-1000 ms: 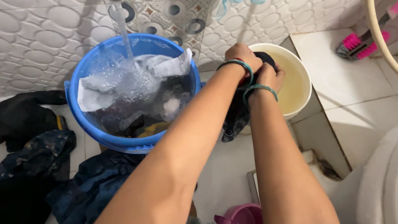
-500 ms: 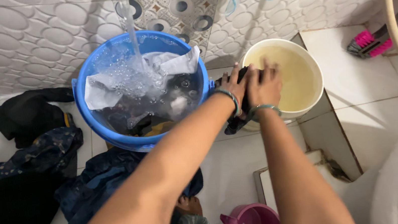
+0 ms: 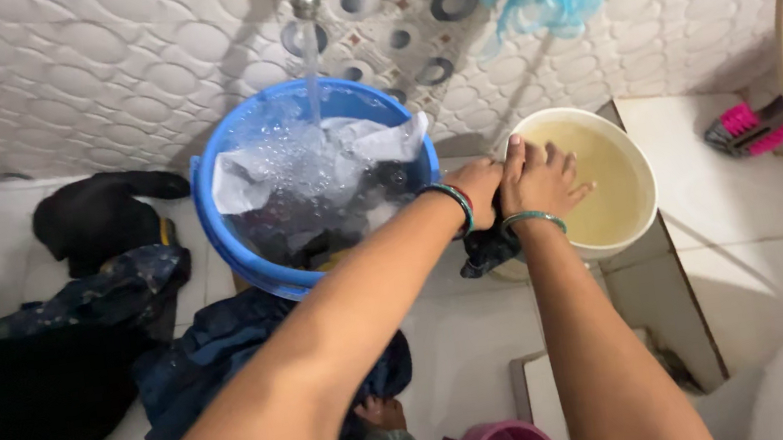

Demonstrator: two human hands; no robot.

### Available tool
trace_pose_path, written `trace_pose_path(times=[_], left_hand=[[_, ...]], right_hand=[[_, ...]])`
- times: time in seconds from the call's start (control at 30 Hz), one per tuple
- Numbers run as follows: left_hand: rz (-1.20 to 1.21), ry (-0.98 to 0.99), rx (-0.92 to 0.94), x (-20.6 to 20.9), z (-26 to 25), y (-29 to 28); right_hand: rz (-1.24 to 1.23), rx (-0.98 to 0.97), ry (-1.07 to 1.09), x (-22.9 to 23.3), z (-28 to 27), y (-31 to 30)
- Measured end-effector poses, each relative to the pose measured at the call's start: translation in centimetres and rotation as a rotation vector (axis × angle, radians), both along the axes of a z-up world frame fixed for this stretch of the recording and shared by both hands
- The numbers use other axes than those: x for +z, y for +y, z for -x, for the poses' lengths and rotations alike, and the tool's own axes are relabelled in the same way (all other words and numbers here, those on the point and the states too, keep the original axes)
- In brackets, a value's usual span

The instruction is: The person gathers a pile of clothes from a stool and moves them to a bathroom. They sit on the floor, turn on a tap to fill a blue bucket with water, and proceed to wash the clothes by hand, scrubbing and rinsing them in the bucket.

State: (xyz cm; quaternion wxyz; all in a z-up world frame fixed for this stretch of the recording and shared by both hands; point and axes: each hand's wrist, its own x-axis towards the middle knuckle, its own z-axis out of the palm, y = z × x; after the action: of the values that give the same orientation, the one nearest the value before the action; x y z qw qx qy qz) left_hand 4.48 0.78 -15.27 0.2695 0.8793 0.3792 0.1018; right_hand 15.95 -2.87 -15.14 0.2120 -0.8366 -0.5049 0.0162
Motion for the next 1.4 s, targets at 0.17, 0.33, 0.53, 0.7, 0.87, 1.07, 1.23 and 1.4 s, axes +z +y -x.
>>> trace_pose_path(times=[0.17,0.33,0.53,0.7,0.87,1.07,1.23,1.4], left_hand=[[-0.209,-0.045,0.141,4.4,8.5,3.2],[-0.057,0.321,0.342,1.4,19.3,7.2],[0.229,0.824,0.02,-1.1,25.4,4.9],[0.221,0.699,0.31,-3.1,25.4,4.2],[0.252,0.624,0.353,-4.4,25.3,4.3],[0.404,0.513,0.241,1.2,26.3,1.9],[0.322,0.202,0.307,3.6,27.5,2.6],[0.004,-0.399,0.554,3.6,27.5,2.2]], right_hand=[[-0.486,0.35,-0.007,2.1,5.5,1.6],[0.095,0.68,0.174,2.6,12.8,3.4],[0.692,1.016,0.249,-1.8,18.4,2.7],[0.853,0.872,0.158,-5.9,19.9,1.8],[0.822,0.945,0.054,-5.4,19.3,2.4],[0.566,0.961,0.296,3.3,17.1,4.1],[0.272,0.93,0.203,10.0,16.0,3.3],[0.043,0.773,0.078,14.5,14.0,2.5]])
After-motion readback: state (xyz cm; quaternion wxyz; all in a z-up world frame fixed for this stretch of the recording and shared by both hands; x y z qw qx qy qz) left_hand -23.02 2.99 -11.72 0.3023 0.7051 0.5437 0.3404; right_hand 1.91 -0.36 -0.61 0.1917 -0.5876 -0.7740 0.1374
